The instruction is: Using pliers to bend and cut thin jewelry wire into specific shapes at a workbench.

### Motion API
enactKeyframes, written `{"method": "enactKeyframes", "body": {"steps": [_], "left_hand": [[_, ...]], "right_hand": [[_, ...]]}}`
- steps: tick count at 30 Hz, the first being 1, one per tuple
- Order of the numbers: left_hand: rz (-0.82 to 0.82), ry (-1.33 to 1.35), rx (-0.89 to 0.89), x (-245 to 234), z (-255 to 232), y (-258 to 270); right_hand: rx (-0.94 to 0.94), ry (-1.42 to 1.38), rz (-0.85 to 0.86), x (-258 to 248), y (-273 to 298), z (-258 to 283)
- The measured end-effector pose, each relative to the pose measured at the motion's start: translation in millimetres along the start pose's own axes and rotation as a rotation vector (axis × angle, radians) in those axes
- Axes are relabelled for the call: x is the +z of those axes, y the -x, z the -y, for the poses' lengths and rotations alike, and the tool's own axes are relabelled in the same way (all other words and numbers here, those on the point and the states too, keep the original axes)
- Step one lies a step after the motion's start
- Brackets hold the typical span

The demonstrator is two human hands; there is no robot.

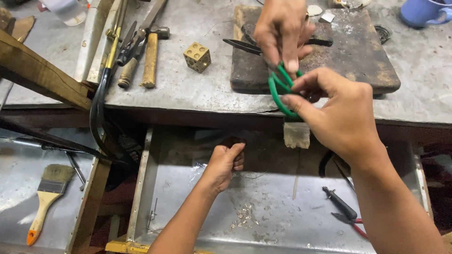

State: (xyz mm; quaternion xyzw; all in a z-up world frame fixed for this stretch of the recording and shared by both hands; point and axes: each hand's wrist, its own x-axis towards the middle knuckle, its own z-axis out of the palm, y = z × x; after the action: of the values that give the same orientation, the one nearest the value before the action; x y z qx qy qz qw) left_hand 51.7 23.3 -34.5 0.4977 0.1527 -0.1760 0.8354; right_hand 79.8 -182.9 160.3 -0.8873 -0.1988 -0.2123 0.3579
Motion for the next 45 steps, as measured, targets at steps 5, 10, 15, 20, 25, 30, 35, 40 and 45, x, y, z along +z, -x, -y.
{"method": "enactKeyframes", "body": {"steps": [5,10,15,20,25,30,35,40,45], "left_hand": [[-0.015,0.034,-0.02,1.0,-2.3,-3.1],[-0.005,0.08,-0.001,-5.1,3.8,-6.0],[-0.031,0.208,0.061,-3.5,-2.7,-4.6],[-0.098,0.228,0.099,-2.7,-8.6,0.8],[-0.169,0.26,0.129,-8.4,-4.5,0.5],[-0.21,0.321,0.162,-9.8,-10.5,-3.3],[-0.185,0.274,0.152,-3.2,-15.8,4.9],[-0.137,0.225,0.165,4.1,-20.4,10.5],[-0.062,0.179,0.112,6.0,-15.7,10.4]], "right_hand": [[-0.225,-0.065,-0.173,-1.7,-0.7,7.1],[-0.174,-0.088,-0.209,3.9,37.1,-0.5],[-0.179,-0.267,0.111,26.9,100.3,-19.3],[-0.159,-0.283,0.322,63.7,161.8,-49.1],[-0.051,-0.093,0.622,93.7,190.7,-62.3],[-0.219,0.055,0.692,102.2,191.3,-48.3],[-0.271,0.197,0.799,102.1,190.5,-55.5],[-0.191,0.164,0.734,96.3,185.4,-57.4],[-0.116,0.177,0.597,95.5,181.8,-65.3]]}}
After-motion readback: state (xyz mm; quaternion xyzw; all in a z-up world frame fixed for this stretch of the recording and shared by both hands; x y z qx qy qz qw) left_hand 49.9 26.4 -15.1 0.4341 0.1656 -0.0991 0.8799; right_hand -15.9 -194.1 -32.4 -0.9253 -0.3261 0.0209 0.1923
